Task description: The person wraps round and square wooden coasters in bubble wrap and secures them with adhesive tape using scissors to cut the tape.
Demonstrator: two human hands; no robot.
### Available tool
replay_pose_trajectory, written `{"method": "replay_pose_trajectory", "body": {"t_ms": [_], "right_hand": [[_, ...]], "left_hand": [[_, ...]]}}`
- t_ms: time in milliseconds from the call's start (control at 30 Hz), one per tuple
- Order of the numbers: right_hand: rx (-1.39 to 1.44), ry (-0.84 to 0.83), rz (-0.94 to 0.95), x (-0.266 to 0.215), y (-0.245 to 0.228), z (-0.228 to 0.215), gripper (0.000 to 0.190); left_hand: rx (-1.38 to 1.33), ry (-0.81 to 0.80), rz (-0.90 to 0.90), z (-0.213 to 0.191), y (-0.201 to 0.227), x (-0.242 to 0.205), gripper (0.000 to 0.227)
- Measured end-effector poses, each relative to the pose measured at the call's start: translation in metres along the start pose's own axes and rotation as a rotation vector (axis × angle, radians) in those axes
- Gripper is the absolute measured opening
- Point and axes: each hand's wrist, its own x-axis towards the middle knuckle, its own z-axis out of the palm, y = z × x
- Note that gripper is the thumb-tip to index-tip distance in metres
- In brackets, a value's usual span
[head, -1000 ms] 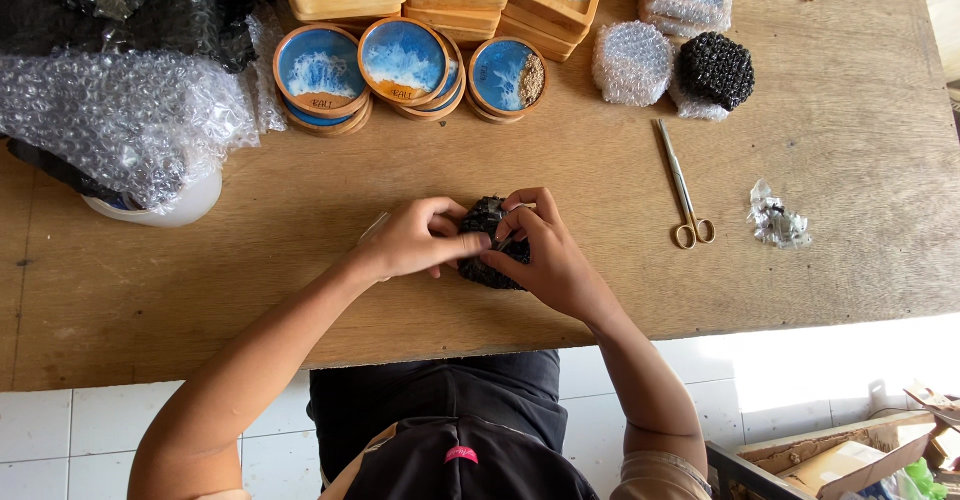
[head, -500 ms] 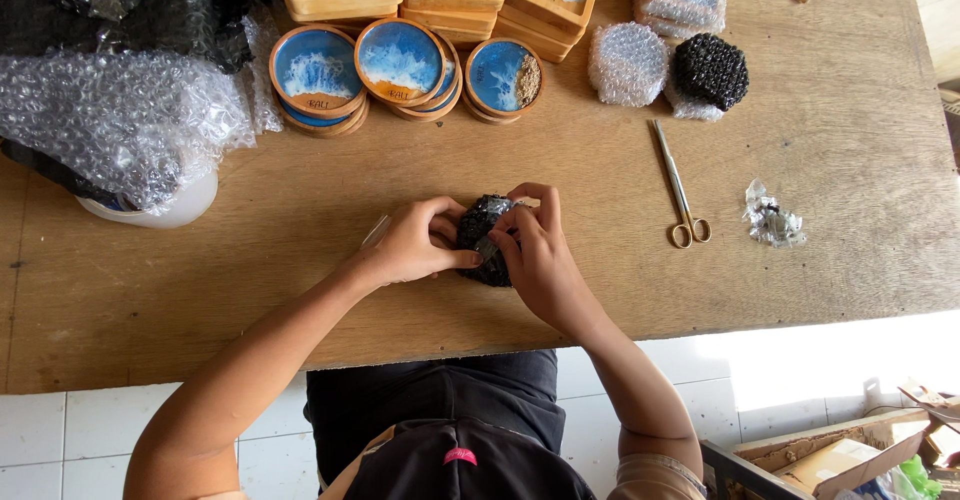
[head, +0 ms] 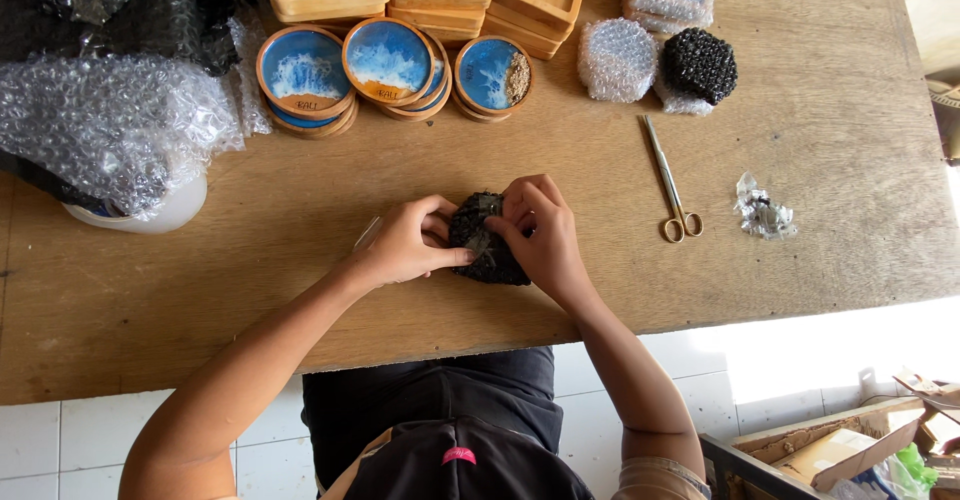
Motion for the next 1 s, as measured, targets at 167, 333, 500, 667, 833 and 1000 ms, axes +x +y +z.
{"method": "replay_pose_trajectory", "body": {"t_ms": [167,333,500,667,833,1000], "right_hand": [[-0.039,0.076,-0.091,-0.004,-0.018,-0.004,0.008],[-0.168,-0.034,-0.223,-0.009,-0.022,0.01,0.009],[-0.147,-0.163,-0.218,-0.003,-0.055,-0.005,0.012],[-0.127,-0.149,-0.356,0.001,-0.088,-0.002,0.011],[-0.134,-0.346,-0.375,0.01,-0.097,0.013,0.018],[-0.097,-0.481,-0.302,0.018,-0.096,0.017,0.02]], "left_hand": [[0.001,0.007,-0.004,0.002,-0.001,0.0,0.061],[-0.016,0.02,-0.007,0.001,-0.003,0.001,0.062],[0.39,0.121,0.234,0.008,0.004,-0.009,0.059],[0.523,0.257,0.46,0.025,0.019,-0.023,0.053],[0.562,0.286,0.492,0.029,0.015,-0.028,0.051],[0.674,0.309,0.515,0.025,0.005,-0.027,0.055]]}}
